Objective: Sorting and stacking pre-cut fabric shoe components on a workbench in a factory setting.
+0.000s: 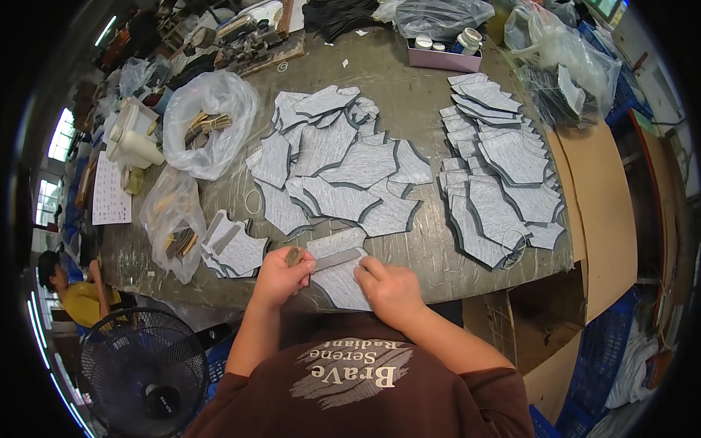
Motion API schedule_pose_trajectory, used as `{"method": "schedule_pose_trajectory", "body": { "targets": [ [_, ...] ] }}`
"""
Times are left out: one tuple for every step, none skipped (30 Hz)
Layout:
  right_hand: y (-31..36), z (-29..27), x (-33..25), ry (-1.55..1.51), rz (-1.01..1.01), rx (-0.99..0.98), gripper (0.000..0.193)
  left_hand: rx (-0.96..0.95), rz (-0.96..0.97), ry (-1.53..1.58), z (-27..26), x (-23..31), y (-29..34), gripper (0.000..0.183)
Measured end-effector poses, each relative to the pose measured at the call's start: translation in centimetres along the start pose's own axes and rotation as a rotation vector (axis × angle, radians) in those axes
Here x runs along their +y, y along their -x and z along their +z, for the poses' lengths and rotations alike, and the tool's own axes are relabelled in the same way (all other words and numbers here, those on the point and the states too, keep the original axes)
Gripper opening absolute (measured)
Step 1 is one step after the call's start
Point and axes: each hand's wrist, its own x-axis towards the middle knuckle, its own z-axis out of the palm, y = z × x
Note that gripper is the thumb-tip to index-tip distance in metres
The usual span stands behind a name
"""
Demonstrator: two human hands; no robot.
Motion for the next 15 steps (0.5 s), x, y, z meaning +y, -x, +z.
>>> {"method": "schedule_pose_trajectory", "body": {
  "targets": [
    [0.0, 0.0, 0.0, 0.002, 0.005, -0.007, 0.009, 0.0, 0.0, -0.001, 0.0, 0.0, 0.0, 0.004],
    [0.0, 0.0, 0.1, 0.002, 0.006, -0.006, 0.009, 0.002, -0.005, -0.026, 0.0, 0.0, 0.0, 0.004],
    [0.0, 0.0, 0.1, -0.007, 0.005, -0.007, 0.009, 0.004, -0.009, -0.05, 0.0, 0.1, 0.0, 0.004],
    [0.1, 0.0, 0.2, -0.015, 0.005, -0.009, 0.009, 0.003, -0.009, -0.051, 0.1, 0.1, 0.0, 0.004],
    [0.1, 0.1, 0.2, -0.015, 0.005, -0.008, 0.009, 0.005, -0.01, -0.061, 0.1, 0.2, 0.0, 0.004],
    [0.1, 0.1, 0.1, -0.015, 0.007, -0.007, 0.009, 0.008, -0.011, -0.07, 0.1, 0.2, 0.0, 0.004],
    [0.1, 0.1, 0.1, -0.014, 0.009, -0.005, 0.009, 0.008, -0.011, -0.07, -0.1, 0.1, -0.1, 0.004],
    [0.1, 0.0, 0.1, -0.014, 0.008, -0.005, 0.009, -0.016, -0.024, -0.054, -0.5, -0.1, -0.3, 0.004],
    [0.0, 0.0, 0.1, -0.014, 0.007, -0.009, 0.009, -0.039, -0.037, -0.037, -0.8, -0.3, -0.4, 0.004],
    [0.0, 0.0, 0.1, -0.013, 0.006, -0.012, 0.009, -0.039, -0.037, -0.037, -1.0, -0.7, -0.6, 0.004],
    [0.0, 0.0, 0.1, -0.013, 0.006, -0.012, 0.009, -0.043, -0.031, 0.034, -1.2, -1.2, -0.8, 0.004],
    [0.0, 0.0, 0.1, -0.018, 0.007, -0.013, 0.009, -0.047, -0.026, 0.105, -1.3, -1.5, -0.9, 0.004],
    [0.0, 0.1, 0.1, -0.023, 0.008, -0.015, 0.009, -0.046, -0.026, 0.104, -1.2, -1.4, -0.8, 0.004],
    [0.0, 0.1, 0.1, -0.024, 0.007, -0.015, 0.009, -0.046, -0.019, 0.119, -1.1, -1.3, -0.8, 0.004],
    [0.1, 0.1, 0.1, -0.026, 0.004, -0.014, 0.009, -0.046, -0.013, 0.134, -1.1, -1.2, -0.8, 0.005]
  ]
}}
